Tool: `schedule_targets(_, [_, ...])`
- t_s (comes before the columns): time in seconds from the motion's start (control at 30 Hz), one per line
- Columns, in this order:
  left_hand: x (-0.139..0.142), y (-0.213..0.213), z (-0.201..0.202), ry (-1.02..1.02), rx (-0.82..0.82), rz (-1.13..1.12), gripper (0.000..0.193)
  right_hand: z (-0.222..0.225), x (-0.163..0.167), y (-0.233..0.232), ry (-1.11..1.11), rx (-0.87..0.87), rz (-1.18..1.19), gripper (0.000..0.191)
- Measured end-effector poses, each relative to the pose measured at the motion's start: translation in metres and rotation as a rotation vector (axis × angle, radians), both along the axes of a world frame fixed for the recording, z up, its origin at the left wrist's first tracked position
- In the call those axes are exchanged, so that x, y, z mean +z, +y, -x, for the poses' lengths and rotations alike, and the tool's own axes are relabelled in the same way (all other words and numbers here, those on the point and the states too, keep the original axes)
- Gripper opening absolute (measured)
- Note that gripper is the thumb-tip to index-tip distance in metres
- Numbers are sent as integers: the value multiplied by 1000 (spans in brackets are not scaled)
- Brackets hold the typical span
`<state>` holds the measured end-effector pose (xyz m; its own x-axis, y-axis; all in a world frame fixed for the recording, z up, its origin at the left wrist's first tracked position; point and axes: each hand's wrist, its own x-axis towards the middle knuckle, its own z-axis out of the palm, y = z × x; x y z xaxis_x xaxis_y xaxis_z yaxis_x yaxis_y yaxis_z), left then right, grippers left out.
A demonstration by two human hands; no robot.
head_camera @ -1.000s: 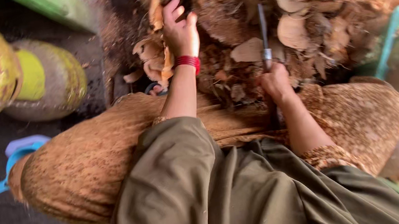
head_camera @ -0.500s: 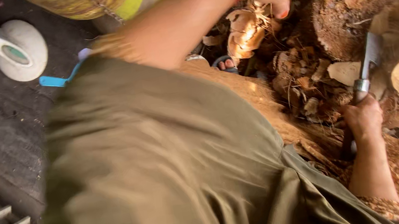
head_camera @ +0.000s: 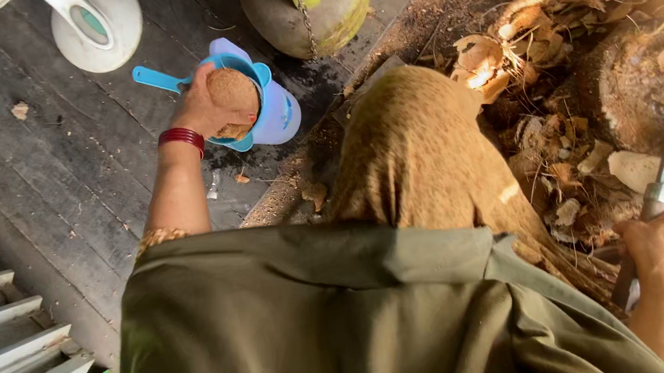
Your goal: The person sits on the ground and husks coconuts one at a time, holding each coconut in one hand and chopping off the fibrous outer husk with a machete, then tossing the husked coconut onto a pile and reaching for the next one.
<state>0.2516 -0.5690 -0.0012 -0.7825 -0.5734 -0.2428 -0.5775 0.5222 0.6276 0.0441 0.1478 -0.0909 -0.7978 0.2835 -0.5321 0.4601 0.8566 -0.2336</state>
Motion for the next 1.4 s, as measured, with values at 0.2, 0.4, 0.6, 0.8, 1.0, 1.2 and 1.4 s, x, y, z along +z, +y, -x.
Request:
schedule_targets(0.2, [-10, -7, 4, 124, 89, -13, 91, 0, 3, 2, 113, 176, -88, 33])
schedule_targets(0.4, [78, 32, 34, 364, 420, -720, 66, -24, 43, -7, 225, -199, 416, 14])
schedule_targets(0.6, [206, 146, 100, 657, -431, -986, 74, -39, 74, -38, 86, -240, 943, 13])
schedule_targets(0.8, [203, 314, 219, 602, -684, -1059, 73, -25, 75, 18, -23, -553, 931, 10])
schedule_targets(1.0, [107, 465, 264, 324, -269, -1285, 96, -24, 64, 63, 486, -494, 597, 10])
schedule_targets(1.2, [-2, 515, 255, 21, -290, -1487, 97, -54, 88, 40, 612, -533, 956, 10])
schedule_targets(1.4, [-69, 526, 247, 84, -110, -943, 85, -76, 68, -6, 51, -440, 902, 5])
